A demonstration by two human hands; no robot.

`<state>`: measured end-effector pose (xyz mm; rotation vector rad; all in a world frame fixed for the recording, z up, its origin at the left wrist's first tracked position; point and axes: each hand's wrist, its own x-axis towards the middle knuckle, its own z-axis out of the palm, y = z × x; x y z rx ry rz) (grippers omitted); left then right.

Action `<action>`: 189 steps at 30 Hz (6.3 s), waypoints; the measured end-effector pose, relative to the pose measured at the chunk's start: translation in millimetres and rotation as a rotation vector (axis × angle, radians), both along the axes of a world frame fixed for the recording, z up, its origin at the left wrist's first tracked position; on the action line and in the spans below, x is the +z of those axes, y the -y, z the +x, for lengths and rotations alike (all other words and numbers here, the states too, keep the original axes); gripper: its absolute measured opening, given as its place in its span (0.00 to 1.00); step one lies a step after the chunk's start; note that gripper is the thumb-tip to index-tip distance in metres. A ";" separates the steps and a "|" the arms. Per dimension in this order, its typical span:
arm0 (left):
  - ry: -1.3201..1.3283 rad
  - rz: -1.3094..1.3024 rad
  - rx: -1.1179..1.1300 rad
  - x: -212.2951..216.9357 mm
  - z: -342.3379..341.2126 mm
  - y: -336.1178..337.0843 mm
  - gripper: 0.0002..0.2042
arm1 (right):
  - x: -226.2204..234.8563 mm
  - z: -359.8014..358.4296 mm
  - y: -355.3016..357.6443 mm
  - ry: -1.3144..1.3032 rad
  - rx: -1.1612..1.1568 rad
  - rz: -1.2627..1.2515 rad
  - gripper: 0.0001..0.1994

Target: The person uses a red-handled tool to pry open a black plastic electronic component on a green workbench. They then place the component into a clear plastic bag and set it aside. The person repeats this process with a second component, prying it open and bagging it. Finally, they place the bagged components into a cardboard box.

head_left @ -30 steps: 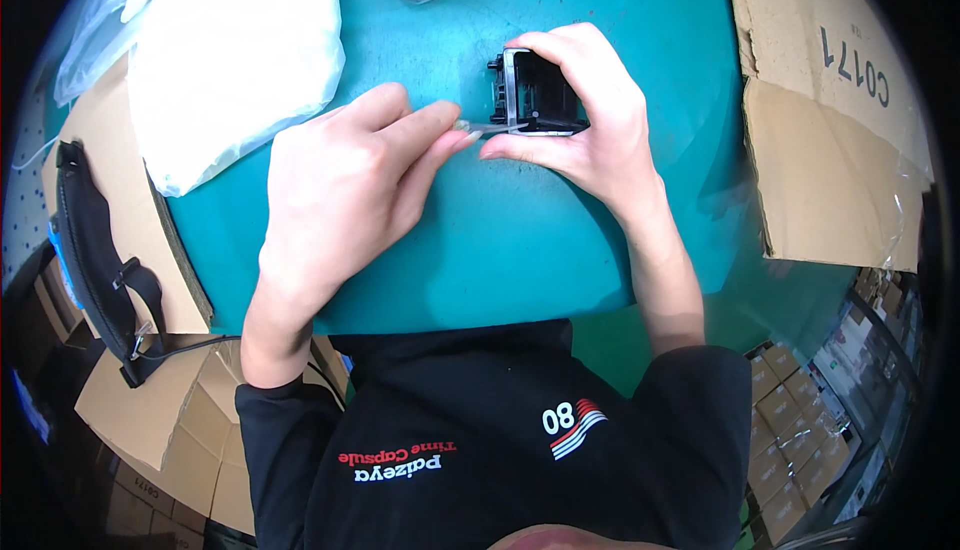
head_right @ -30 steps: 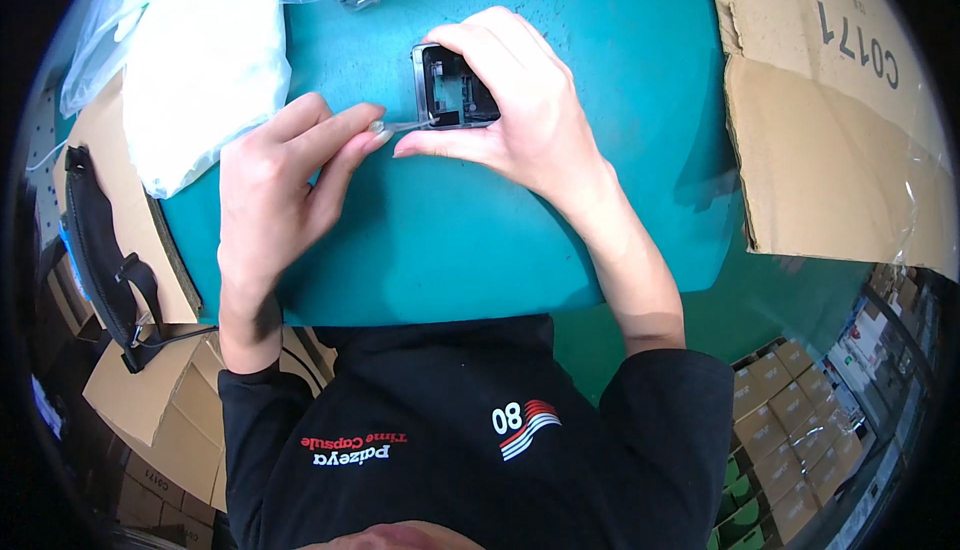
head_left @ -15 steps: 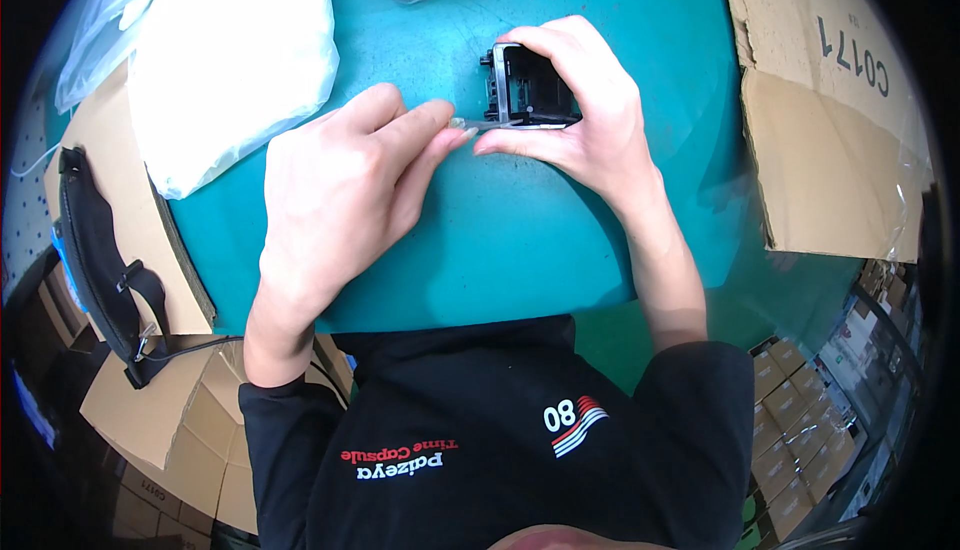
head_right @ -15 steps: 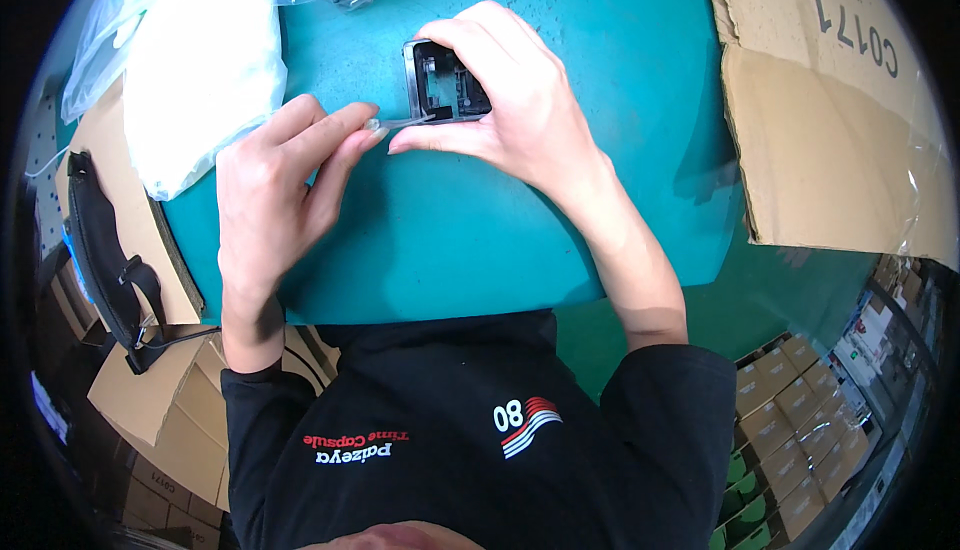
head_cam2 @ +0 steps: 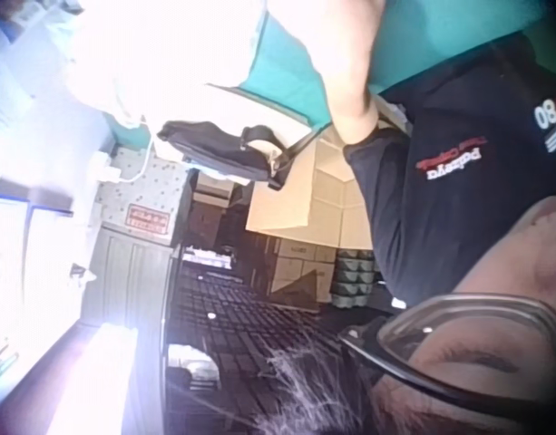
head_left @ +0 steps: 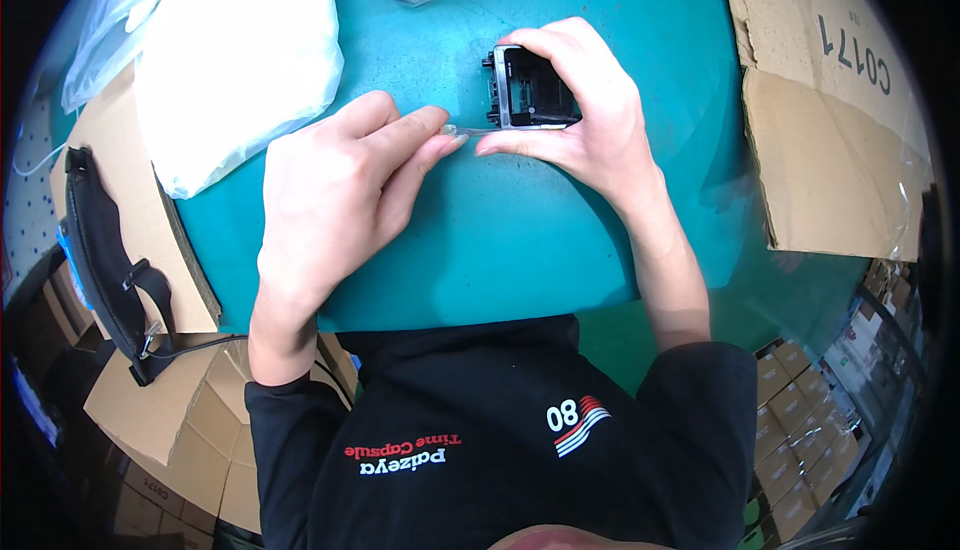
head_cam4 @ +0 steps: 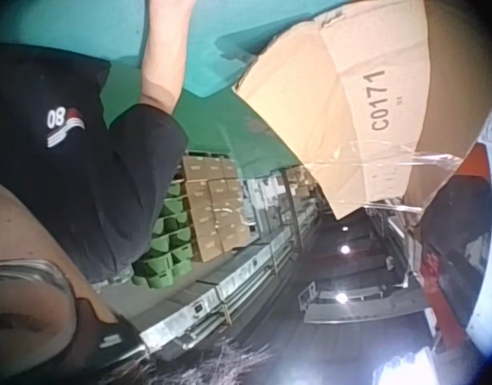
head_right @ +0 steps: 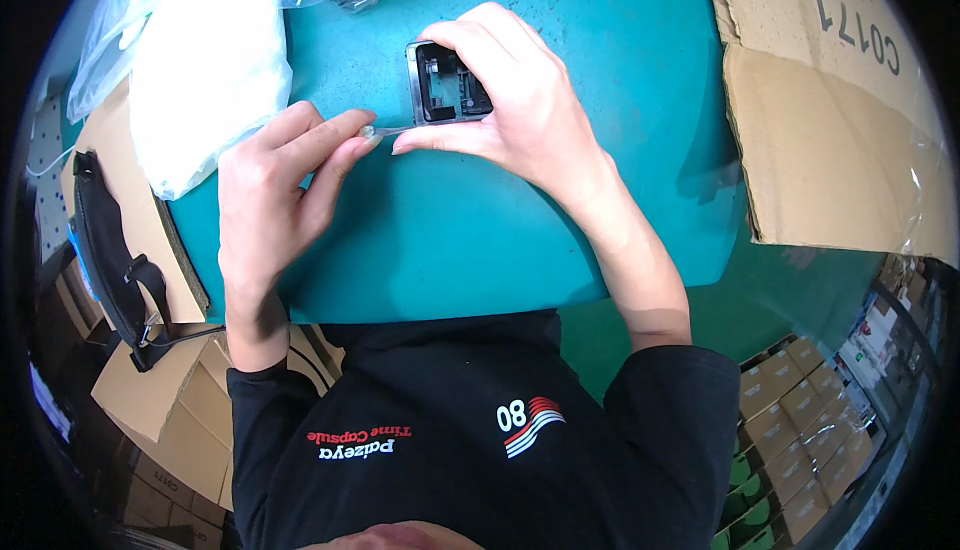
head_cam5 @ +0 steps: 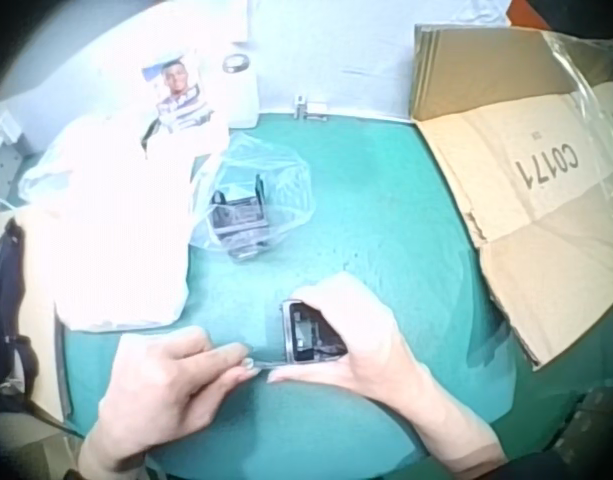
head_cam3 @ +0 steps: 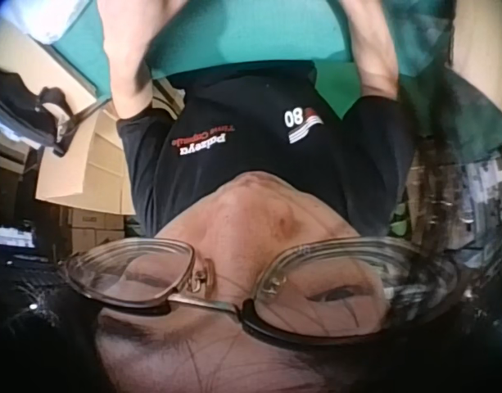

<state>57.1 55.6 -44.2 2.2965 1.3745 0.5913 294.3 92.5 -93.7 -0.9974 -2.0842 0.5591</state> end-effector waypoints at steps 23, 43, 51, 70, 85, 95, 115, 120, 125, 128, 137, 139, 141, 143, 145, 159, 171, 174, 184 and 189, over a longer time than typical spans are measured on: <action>-0.017 0.016 -0.003 -1.9 3.3 -6.3 0.06 | -0.4 1.4 1.4 0.015 0.001 0.001 0.36; -0.071 0.111 0.110 -8.9 11.5 -26.4 0.08 | -7.1 0.9 2.0 -0.029 -0.043 0.013 0.39; -0.089 0.098 0.081 -7.1 7.9 -24.7 0.08 | -7.5 1.7 1.6 -0.025 -0.044 0.001 0.39; 0.233 0.217 0.212 -36.1 -2.1 -22.4 0.06 | -1.4 1.4 4.8 0.094 -0.036 0.190 0.34; 0.628 -0.243 0.026 -18.6 9.8 -3.7 0.11 | 0.9 -10.9 27.1 -0.778 0.152 -0.511 0.40; 0.597 -0.162 -0.017 -19.9 9.0 -2.0 0.13 | 0.4 -8.5 26.7 -0.777 0.195 -0.497 0.40; 0.461 -0.033 -0.051 -19.3 4.3 -1.5 0.14 | -2.4 -11.5 29.3 -0.794 0.203 -0.480 0.39; 0.431 -0.024 -0.053 -16.9 4.0 -1.1 0.16 | -2.7 -11.9 29.7 -0.800 0.207 -0.505 0.38; 0.297 -0.064 -0.070 -10.7 1.9 0.8 0.15 | -3.2 -11.6 30.2 -0.787 0.196 -0.532 0.38; 0.340 -0.014 -0.075 -13.8 0.8 0.1 0.15 | -2.9 -12.1 30.5 -0.807 0.195 -0.565 0.40; 0.372 0.083 0.027 2.7 -4.2 7.3 0.09 | -13.8 -2.1 15.4 -0.607 0.134 -0.001 0.44; 0.263 0.037 0.016 19.0 -5.4 15.7 0.08 | -13.4 1.0 13.3 -0.469 0.074 0.241 0.44; 0.232 0.064 0.037 21.3 -3.0 21.9 0.09 | -11.6 -1.0 12.4 -0.445 0.061 0.310 0.44; 0.172 0.060 0.052 24.9 -2.1 24.5 0.09 | -9.5 -2.9 12.5 -0.415 0.060 0.355 0.43; 0.135 0.055 0.065 26.4 -1.8 26.5 0.09 | -7.5 -4.5 13.9 -0.380 0.068 0.379 0.43; 0.124 -0.003 0.066 26.7 -0.9 29.1 0.07 | -4.2 -9.8 15.9 -0.335 0.135 0.365 0.41; 0.135 -0.036 0.049 24.2 -0.9 28.7 0.07 | -2.6 -10.4 15.2 -0.328 0.141 0.351 0.39; 0.154 -0.034 0.044 21.8 0.1 28.7 0.06 | -3.0 -10.2 15.6 -0.331 0.143 0.340 0.39; -0.186 0.308 0.056 10.8 6.8 32.3 0.09 | 2.8 -5.0 18.3 -0.189 0.152 0.321 0.38; -0.263 0.366 0.070 6.7 8.5 31.6 0.09 | 7.4 -3.9 19.1 -0.104 0.153 0.362 0.37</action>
